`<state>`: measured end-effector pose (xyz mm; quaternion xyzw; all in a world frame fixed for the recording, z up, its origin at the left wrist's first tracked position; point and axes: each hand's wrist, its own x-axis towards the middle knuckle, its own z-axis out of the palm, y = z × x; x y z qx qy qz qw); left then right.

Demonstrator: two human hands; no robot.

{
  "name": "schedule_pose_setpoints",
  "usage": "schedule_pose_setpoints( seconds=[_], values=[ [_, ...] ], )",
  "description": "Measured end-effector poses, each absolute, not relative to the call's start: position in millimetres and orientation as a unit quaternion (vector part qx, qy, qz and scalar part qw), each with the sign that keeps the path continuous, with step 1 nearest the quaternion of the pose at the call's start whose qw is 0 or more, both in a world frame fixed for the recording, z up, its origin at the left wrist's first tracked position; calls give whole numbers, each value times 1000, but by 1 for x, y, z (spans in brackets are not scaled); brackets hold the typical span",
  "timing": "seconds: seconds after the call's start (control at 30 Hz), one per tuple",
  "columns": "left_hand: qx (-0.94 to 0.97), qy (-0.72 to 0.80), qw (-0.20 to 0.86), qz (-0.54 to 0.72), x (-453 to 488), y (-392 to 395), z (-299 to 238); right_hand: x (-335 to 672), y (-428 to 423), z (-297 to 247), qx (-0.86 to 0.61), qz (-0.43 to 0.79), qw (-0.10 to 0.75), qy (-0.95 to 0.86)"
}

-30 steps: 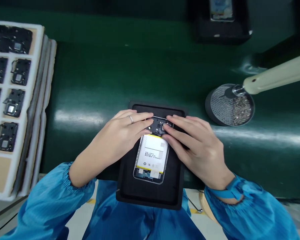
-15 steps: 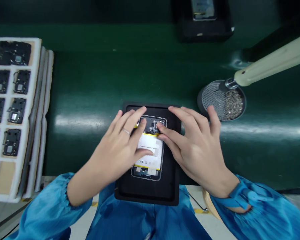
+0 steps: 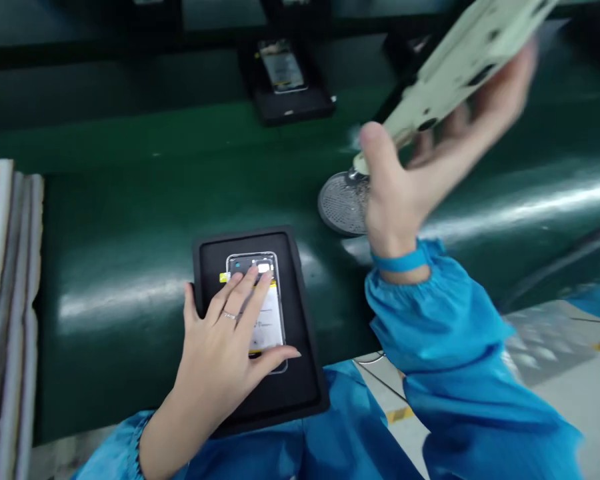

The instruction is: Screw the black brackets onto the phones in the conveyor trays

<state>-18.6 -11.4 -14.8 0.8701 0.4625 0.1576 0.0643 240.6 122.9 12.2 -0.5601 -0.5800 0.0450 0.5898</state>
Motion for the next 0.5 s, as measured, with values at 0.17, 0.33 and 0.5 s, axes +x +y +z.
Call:
schedule_pose_setpoints(
  seconds=[0.17,0.33,0.5],
  values=[
    [871,465,57,151,-19,-9,-17,255,159,30,-499,196,656,-532],
    [867,459,76,177,-21,-6,-20,255,155,32,-463,192,693,-519],
    [866,455,94,184,-21,-5,-20,252,148,25,-464,197,686,-524]
  ],
)
